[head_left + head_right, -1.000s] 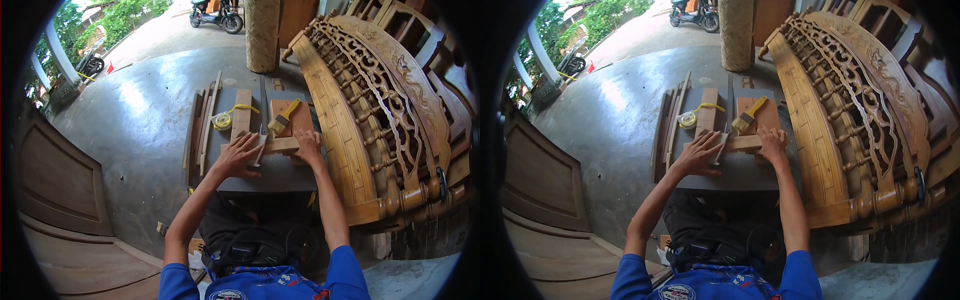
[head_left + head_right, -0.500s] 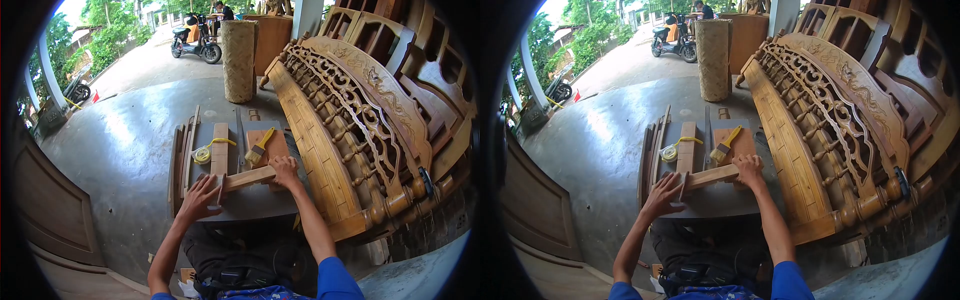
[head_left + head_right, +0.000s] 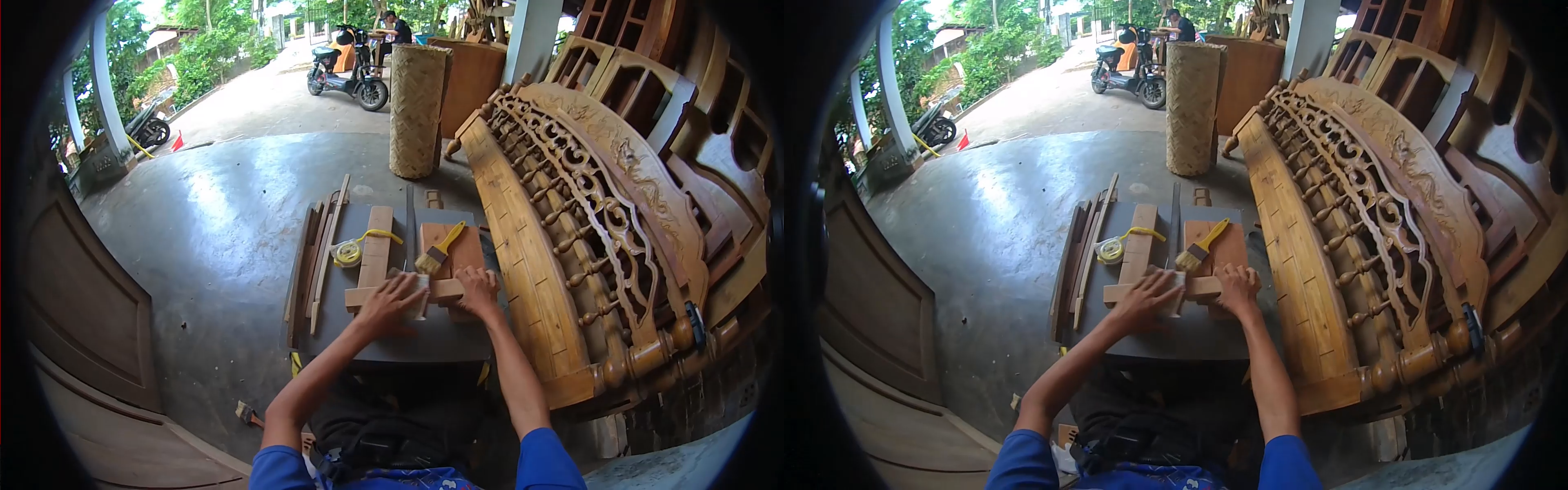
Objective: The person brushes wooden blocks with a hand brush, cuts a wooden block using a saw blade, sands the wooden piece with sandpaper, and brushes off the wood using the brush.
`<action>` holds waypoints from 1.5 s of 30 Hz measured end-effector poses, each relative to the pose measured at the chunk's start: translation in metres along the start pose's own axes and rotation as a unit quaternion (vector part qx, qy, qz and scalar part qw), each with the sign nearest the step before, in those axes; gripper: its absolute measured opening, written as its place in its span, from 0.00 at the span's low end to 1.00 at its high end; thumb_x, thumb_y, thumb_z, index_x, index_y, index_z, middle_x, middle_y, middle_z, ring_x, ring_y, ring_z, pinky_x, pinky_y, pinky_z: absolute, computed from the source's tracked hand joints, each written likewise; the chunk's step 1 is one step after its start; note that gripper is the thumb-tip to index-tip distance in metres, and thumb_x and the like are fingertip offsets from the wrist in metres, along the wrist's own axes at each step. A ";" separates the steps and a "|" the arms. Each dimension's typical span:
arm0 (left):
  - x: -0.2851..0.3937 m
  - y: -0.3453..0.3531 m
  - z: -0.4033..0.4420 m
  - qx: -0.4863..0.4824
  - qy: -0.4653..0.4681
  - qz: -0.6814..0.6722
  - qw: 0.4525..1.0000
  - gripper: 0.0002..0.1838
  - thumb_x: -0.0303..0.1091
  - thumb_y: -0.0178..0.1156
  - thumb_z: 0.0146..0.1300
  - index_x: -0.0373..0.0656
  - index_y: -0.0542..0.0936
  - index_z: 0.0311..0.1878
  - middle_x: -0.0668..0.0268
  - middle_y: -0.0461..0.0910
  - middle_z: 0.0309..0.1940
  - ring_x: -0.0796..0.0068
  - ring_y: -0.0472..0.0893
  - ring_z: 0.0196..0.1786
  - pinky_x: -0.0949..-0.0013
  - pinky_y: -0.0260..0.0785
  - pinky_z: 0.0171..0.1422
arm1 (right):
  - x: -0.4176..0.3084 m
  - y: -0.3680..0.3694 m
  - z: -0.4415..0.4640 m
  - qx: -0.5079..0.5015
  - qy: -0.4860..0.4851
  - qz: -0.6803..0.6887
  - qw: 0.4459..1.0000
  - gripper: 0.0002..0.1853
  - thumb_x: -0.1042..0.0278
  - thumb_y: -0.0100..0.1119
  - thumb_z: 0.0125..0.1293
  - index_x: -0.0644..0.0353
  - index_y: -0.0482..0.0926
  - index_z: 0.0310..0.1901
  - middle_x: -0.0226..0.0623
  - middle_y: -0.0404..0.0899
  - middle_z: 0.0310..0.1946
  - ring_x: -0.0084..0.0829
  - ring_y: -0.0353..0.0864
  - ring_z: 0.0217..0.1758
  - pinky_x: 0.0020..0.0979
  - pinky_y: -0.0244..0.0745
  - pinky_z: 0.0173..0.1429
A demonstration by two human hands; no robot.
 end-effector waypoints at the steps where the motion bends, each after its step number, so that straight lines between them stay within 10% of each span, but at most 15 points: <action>1: -0.008 -0.008 -0.023 0.001 -0.033 0.000 0.999 0.50 0.56 0.69 0.38 0.51 0.60 0.66 0.54 0.52 0.68 0.54 0.52 0.71 0.55 0.46 0.72 | -0.002 -0.007 0.001 -0.013 -0.003 0.008 1.000 0.23 0.56 0.69 0.41 0.47 0.76 0.42 0.31 0.74 0.40 0.35 0.73 0.48 0.39 0.58 0.56; 6: -0.004 -0.027 -0.060 0.011 -0.132 0.005 0.991 0.51 0.55 0.70 0.37 0.53 0.59 0.67 0.53 0.52 0.68 0.52 0.52 0.70 0.56 0.45 0.72 | -0.007 -0.010 -0.004 0.002 -0.014 0.043 0.999 0.27 0.53 0.74 0.32 0.44 0.76 0.40 0.29 0.74 0.39 0.34 0.72 0.48 0.40 0.57 0.56; 15: 0.017 0.013 0.035 0.009 -0.008 -0.009 1.000 0.55 0.59 0.70 0.35 0.54 0.55 0.69 0.52 0.54 0.67 0.52 0.54 0.70 0.56 0.45 0.72 | 0.007 0.012 0.001 0.040 -0.009 0.004 0.999 0.23 0.58 0.70 0.40 0.43 0.76 0.41 0.29 0.74 0.39 0.34 0.72 0.47 0.39 0.59 0.54; 23: -0.001 -0.028 -0.067 -0.020 -0.189 0.017 0.982 0.57 0.58 0.71 0.33 0.54 0.54 0.69 0.52 0.47 0.70 0.52 0.48 0.72 0.54 0.42 0.73 | -0.011 -0.015 -0.003 0.001 0.014 0.002 1.000 0.26 0.60 0.72 0.36 0.44 0.75 0.42 0.29 0.73 0.39 0.34 0.71 0.48 0.39 0.59 0.55; 33: 0.043 0.026 0.048 0.056 -0.090 -0.038 0.994 0.57 0.60 0.69 0.33 0.50 0.57 0.68 0.49 0.53 0.66 0.48 0.52 0.70 0.53 0.41 0.72 | -0.001 0.002 0.001 0.010 -0.003 -0.026 1.000 0.24 0.69 0.66 0.43 0.49 0.72 0.46 0.34 0.73 0.43 0.37 0.70 0.53 0.41 0.56 0.58; 37: 0.042 0.024 0.046 0.060 -0.091 -0.052 0.993 0.55 0.59 0.68 0.35 0.43 0.58 0.66 0.48 0.55 0.65 0.50 0.53 0.69 0.53 0.42 0.71 | 0.000 -0.030 0.005 -0.076 0.003 0.150 0.986 0.25 0.73 0.60 0.45 0.54 0.71 0.49 0.41 0.73 0.45 0.42 0.71 0.51 0.39 0.59 0.58; 39: 0.042 0.028 0.047 0.081 -0.097 -0.054 0.990 0.55 0.59 0.68 0.35 0.40 0.58 0.65 0.48 0.56 0.65 0.50 0.54 0.69 0.53 0.42 0.72 | -0.013 -0.041 0.014 0.080 0.021 0.277 0.957 0.23 0.73 0.59 0.48 0.58 0.71 0.50 0.44 0.73 0.44 0.43 0.72 0.49 0.38 0.63 0.57; 41: 0.043 0.031 0.046 0.094 -0.105 -0.067 0.988 0.56 0.57 0.68 0.33 0.36 0.57 0.65 0.49 0.56 0.65 0.50 0.54 0.69 0.53 0.41 0.72 | -0.048 -0.059 0.017 0.219 0.080 0.417 0.879 0.18 0.70 0.55 0.56 0.64 0.71 0.49 0.49 0.73 0.43 0.43 0.73 0.49 0.36 0.68 0.56; 44: 0.030 0.059 0.047 0.141 -0.055 -0.031 0.988 0.56 0.56 0.68 0.33 0.36 0.57 0.65 0.49 0.54 0.66 0.50 0.51 0.70 0.52 0.40 0.72 | -0.097 -0.037 0.022 0.149 0.077 0.607 0.777 0.17 0.72 0.51 0.59 0.64 0.71 0.50 0.50 0.74 0.45 0.42 0.73 0.53 0.34 0.67 0.59; 45: 0.031 0.046 0.041 0.107 -0.058 -0.092 0.988 0.43 0.44 0.59 0.46 0.37 0.57 0.65 0.51 0.53 0.67 0.54 0.47 0.72 0.56 0.42 0.72 | -0.102 -0.037 0.021 0.105 0.091 0.500 0.855 0.17 0.75 0.46 0.60 0.67 0.71 0.51 0.52 0.73 0.48 0.45 0.72 0.55 0.35 0.66 0.60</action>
Point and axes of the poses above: each hand's wrist, its own z-axis towards the middle knuckle, its own y-axis out of the palm, x = y × z, the point moved 1 cm from there along z, towards the middle knuckle
